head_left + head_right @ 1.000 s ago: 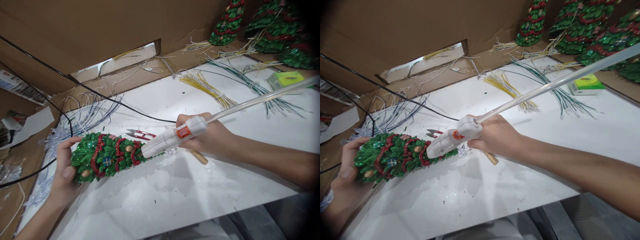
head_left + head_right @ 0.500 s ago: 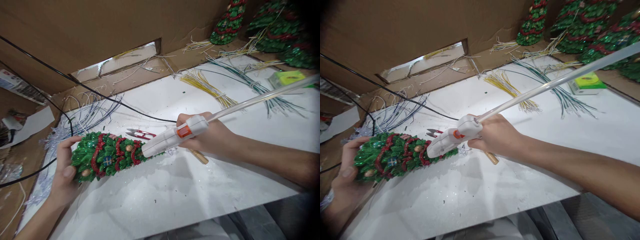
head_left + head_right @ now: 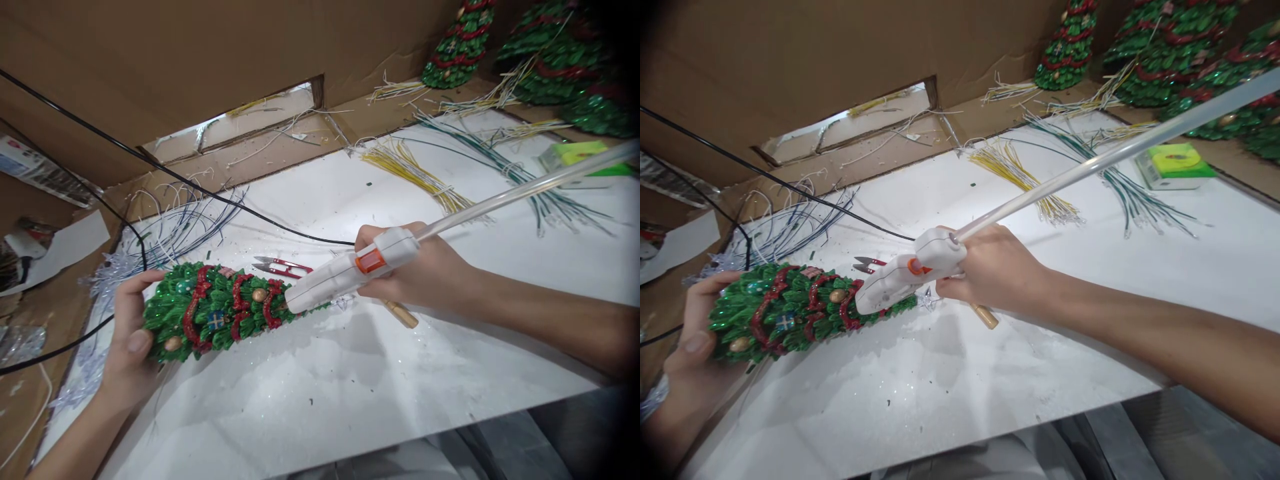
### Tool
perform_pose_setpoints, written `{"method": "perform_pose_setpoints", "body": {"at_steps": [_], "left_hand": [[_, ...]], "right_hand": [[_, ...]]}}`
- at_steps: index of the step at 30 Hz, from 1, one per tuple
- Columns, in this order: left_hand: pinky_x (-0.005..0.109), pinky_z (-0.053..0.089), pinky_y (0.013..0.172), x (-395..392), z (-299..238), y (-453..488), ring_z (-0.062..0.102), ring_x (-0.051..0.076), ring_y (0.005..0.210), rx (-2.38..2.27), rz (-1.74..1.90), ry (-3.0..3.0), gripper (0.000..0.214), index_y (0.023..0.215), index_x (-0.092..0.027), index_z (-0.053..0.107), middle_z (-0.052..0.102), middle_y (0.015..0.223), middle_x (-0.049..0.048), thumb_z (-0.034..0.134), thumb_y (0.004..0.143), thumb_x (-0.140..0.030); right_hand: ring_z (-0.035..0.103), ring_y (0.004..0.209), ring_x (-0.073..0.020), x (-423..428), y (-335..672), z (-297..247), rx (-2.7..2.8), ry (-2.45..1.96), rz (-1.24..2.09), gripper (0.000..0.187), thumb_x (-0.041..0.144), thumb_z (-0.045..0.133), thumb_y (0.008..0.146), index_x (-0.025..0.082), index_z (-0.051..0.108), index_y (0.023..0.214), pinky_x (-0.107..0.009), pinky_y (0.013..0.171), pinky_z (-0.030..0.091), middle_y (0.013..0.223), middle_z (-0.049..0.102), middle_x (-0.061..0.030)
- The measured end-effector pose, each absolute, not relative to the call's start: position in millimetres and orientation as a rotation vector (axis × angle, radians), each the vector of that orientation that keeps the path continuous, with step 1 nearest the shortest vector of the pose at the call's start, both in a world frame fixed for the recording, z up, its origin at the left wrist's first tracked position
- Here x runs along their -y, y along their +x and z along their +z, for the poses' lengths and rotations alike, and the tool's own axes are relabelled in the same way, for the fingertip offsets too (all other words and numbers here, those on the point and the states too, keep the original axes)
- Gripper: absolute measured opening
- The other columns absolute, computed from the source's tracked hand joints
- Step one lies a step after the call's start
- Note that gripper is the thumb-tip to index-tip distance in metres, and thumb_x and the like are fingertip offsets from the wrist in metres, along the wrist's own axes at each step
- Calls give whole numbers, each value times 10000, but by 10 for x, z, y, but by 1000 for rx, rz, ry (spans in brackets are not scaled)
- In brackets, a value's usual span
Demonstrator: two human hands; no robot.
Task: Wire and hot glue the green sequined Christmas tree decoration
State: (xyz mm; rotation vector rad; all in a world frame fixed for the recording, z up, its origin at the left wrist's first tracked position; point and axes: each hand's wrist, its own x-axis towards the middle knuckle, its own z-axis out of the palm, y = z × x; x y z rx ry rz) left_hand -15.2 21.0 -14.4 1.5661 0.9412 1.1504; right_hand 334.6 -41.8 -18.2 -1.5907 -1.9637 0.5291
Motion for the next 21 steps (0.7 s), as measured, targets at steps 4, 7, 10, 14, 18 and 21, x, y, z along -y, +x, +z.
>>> {"method": "perform_pose_setpoints", "body": {"at_steps": [4, 7, 10, 14, 18, 21], "left_hand": [[230, 349, 189, -204, -145, -143, 448, 76, 349, -997, 1189, 1546, 638, 1067, -244, 667, 660, 846, 4, 834, 544, -569], [227, 356, 203, -199, -150, -144, 446, 82, 372, -1024, 1191, 1535, 628, 1060, -249, 669, 657, 844, 5, 830, 540, -562], [265, 468, 276, -196, -155, -132, 556, 141, 472, -1062, 1208, 1516, 644, 1046, -252, 673, 661, 856, 15, 835, 506, -563], [306, 565, 395, -193, -159, -108, 651, 209, 632, -1100, 1249, 1501, 665, 1023, -251, 680, 659, 873, 23, 837, 465, -578], [308, 581, 427, -191, -153, -113, 646, 202, 643, -1123, 1256, 1491, 680, 1009, -245, 685, 657, 883, 24, 848, 440, -579], [296, 556, 387, -192, -147, -133, 624, 186, 604, -1105, 1249, 1501, 674, 1023, -245, 684, 659, 888, 24, 849, 453, -565]], "right_hand": [[406, 488, -99, 416, 3351, -185, 1955, -1557, 488, 89, 205, 651, 640, 211, 585, 700, -266, 551, 246, 503, 509, 64], [409, 491, -98, 416, 3357, -187, 1944, -1532, 462, 84, 219, 643, 640, 212, 593, 708, -263, 551, 245, 513, 508, 63], [407, 489, -97, 420, 3355, -185, 1938, -1528, 461, 91, 233, 648, 633, 215, 590, 700, -262, 542, 245, 519, 508, 62], [403, 488, -94, 438, 3336, -167, 1912, -1537, 469, 88, 225, 632, 638, 217, 555, 680, -258, 526, 261, 528, 507, 62], [389, 482, -92, 452, 3320, -147, 1882, -1572, 534, 135, 233, 627, 625, 220, 494, 642, -250, 483, 263, 548, 500, 54], [366, 455, -87, 452, 3320, -129, 1878, -1601, 584, 155, 233, 614, 610, 223, 462, 635, -244, 450, 250, 541, 491, 56]]}}
